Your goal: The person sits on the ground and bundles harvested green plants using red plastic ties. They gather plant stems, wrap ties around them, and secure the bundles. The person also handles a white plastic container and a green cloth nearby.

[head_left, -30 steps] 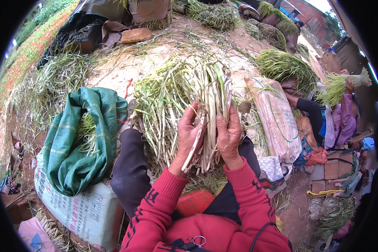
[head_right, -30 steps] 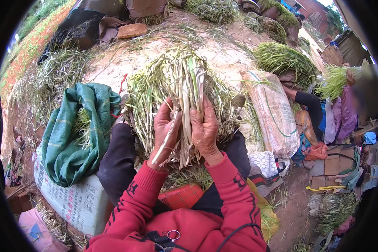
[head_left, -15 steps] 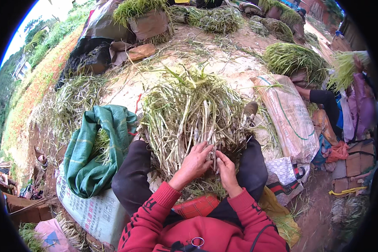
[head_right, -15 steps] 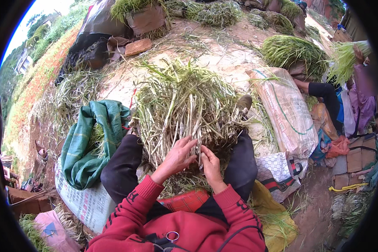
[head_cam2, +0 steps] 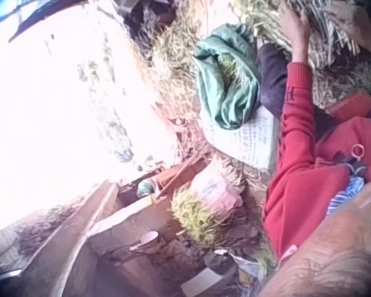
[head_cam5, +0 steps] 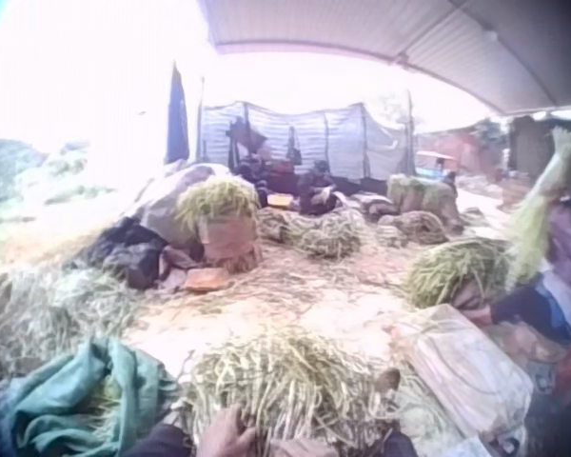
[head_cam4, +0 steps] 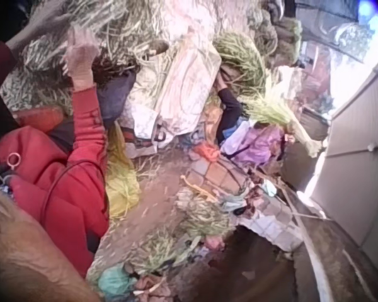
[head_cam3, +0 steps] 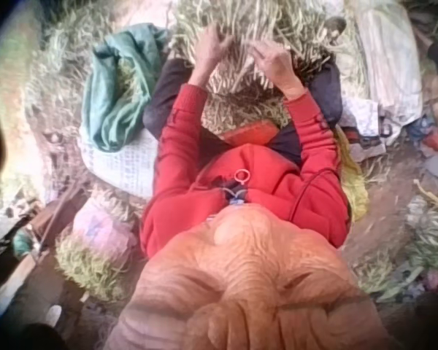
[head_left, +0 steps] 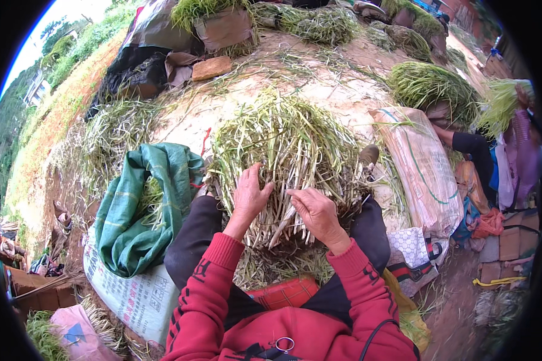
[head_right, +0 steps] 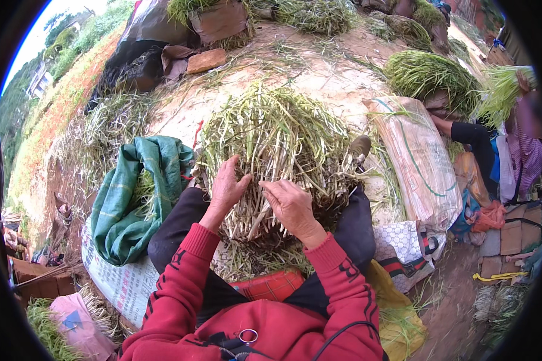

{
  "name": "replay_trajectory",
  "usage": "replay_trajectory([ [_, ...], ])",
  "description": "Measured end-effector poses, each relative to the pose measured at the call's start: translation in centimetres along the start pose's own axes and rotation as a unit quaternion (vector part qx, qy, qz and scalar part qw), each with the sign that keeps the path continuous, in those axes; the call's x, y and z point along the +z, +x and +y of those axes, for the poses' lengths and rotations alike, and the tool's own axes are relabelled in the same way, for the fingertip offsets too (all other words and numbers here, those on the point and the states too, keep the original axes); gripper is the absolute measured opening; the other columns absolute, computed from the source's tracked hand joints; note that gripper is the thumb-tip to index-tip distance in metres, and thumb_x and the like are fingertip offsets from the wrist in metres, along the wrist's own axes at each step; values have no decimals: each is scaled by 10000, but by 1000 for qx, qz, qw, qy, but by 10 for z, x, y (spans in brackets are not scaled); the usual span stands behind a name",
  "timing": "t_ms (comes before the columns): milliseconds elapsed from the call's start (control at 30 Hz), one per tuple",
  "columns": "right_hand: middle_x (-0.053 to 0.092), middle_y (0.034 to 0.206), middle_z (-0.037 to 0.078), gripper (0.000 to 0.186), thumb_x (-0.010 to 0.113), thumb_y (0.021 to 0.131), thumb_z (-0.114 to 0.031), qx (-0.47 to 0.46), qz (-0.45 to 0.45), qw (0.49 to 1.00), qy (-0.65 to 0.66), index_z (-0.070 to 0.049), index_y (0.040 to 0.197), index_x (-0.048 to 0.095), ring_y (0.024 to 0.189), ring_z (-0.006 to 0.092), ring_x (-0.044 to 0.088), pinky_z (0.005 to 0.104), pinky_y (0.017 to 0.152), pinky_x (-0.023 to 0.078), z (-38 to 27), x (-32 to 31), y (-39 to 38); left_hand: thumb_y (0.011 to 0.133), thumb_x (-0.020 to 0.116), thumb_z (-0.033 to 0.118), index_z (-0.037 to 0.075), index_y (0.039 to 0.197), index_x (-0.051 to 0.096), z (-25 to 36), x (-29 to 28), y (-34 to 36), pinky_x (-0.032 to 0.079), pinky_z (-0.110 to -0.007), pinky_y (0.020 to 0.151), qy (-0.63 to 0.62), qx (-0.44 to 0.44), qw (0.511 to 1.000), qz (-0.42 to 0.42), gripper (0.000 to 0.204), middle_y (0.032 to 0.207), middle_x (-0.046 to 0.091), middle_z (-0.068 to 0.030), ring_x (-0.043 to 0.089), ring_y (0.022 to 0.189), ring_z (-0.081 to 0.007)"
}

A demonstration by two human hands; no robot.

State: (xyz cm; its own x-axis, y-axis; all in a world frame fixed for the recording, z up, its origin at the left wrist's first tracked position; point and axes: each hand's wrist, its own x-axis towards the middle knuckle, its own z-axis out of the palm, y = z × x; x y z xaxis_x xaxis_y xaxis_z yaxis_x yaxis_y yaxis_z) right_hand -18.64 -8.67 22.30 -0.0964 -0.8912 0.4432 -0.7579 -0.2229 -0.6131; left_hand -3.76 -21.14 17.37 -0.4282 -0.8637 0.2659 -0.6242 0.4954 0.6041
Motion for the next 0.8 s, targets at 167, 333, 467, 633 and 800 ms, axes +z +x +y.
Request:
replay_trajectory([
  [167, 578, 1063, 106, 319, 600, 826, -306, -57, -75, 967, -235, -118, 1083, 583, 1101, 268, 499, 528, 949, 348, 44, 41, 43, 751, 612, 174, 46, 1187, 509, 2, -8, 14, 479, -411, 809, -12, -38, 998, -51, 466, 1002, 595, -170, 601, 920, -334],
  [333, 553, 1162, 138, 341, 579, 841, -249, 128, -31, 965, -227, -89, 1142, 563, 1136, 308, 480, 483, 949, 357, 84, -5, 42, 711, 610, 99, 65, 943, 618, 49, -81, 2, 465, -357, 700, -36, 55, 988, 137, 235, 820, 602, -66, 553, 778, -247],
  [467, 619, 944, 112, 244, 615, 853, -247, 88, 79, 991, -55, -34, 973, 621, 894, 225, 588, 351, 782, 463, 4, 2, 0, 716, 595, 55, 102, 1022, 583, 45, -60, -58, 476, -383, 684, -47, 37, 993, 97, 310, 902, 567, -95, 576, 834, -299],
  [633, 596, 645, 5, 296, 647, 859, -272, 224, 64, 925, 301, 21, 831, 616, 594, 47, 491, 230, 537, 423, -9, 46, -56, 716, 621, 40, 63, 1108, 530, 71, -20, -116, 490, -401, 657, -34, 74, 997, 11, 402, 942, 542, -132, 579, 823, -341],
  [800, 578, 679, -52, 170, 598, 889, -151, 281, 118, 836, 457, 7, 848, 644, 605, 11, 467, 195, 534, 395, 10, 35, -67, 753, 679, 79, 43, 1076, 579, 80, -40, -128, 491, -363, 726, -132, 81, 987, -53, 340, 1016, 581, -126, 585, 893, -302],
])
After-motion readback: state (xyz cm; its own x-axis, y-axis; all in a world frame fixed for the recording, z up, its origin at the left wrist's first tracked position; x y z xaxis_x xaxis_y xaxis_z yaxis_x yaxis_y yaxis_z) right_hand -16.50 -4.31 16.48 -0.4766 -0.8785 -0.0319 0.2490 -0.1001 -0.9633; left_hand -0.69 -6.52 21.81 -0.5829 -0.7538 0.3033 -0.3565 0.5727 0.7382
